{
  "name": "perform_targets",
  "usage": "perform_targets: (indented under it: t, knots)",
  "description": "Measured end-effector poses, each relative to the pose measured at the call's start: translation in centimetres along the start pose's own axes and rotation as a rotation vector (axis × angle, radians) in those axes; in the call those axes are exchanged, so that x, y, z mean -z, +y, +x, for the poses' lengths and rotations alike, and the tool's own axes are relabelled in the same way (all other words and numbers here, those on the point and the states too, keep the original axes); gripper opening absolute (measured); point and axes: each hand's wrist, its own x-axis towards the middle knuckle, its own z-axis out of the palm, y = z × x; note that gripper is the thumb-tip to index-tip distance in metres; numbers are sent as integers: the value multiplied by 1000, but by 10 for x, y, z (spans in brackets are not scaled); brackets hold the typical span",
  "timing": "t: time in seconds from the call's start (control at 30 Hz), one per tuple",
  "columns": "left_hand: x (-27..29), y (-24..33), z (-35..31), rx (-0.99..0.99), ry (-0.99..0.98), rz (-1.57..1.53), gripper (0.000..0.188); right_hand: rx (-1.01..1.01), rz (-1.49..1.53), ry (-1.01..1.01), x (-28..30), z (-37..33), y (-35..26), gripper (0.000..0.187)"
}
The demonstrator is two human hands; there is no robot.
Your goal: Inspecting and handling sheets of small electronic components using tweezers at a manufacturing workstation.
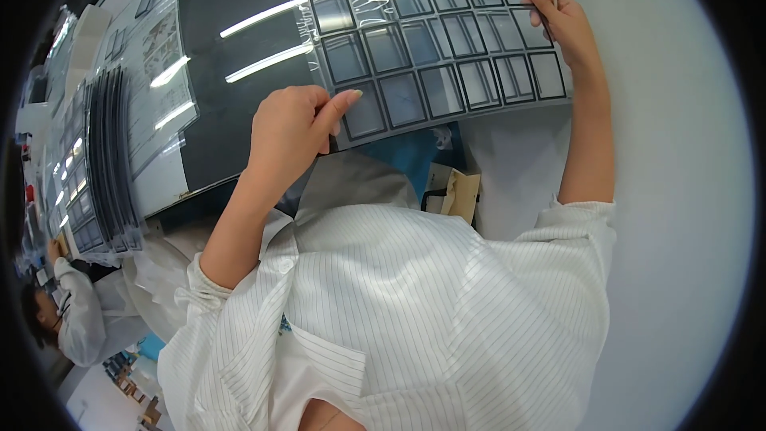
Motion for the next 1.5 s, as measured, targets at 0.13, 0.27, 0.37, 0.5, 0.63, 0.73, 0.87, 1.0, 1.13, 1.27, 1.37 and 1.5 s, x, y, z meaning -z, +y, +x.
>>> perform_targets:
  t: [0.13, 0.27, 0.37, 0.5, 0.63, 0.73, 0.87, 1.0, 1.13, 1.27, 1.37, 1.5]
  knots:
    - [0, 5, -1, 22, -66, 29, 49, 12, -16, -43, -1, 6, 5, 34]
    - [1, 6, -8, 13, -28, 146, 51, 29, 6, -93, -6, 5, 10, 33]
    - [1, 6, -9, 28, -27, 162, 52, 14, -3, -68, -8, 4, 15, 31]
    - [5, 5, -10, 60, -3, 109, 52, -3, -16, -55, -12, 1, 11, 31]
    - [3, 3, -10, 48, -13, 151, 52, 30, -5, -61, -11, 4, 14, 30]
    - [1, 4, -10, 20, -1, 181, 51, 38, -28, -64, -12, 5, 14, 30]
    - [0, 5, -12, -32, 40, 272, 51, 26, -35, -72, -10, 2, 13, 30]
    - [0, 6, -14, -50, 42, 281, 51, -43, -39, -60, -11, -3, 12, 30]
    - [4, 8, -16, -16, 58, 352, 51, -10, -86, -80, -13, -3, 11, 29]
    - [4, 7, -17, -14, 54, 295, 51, -13, -120, -50, -10, -8, 9, 26]
    - [2, 5, -17, -45, 76, 279, 50, -19, -126, -45, -7, -7, 11, 31]
    - [2, 6, -15, -61, 84, 284, 49, 8, -125, -8, -11, -5, 11, 30]
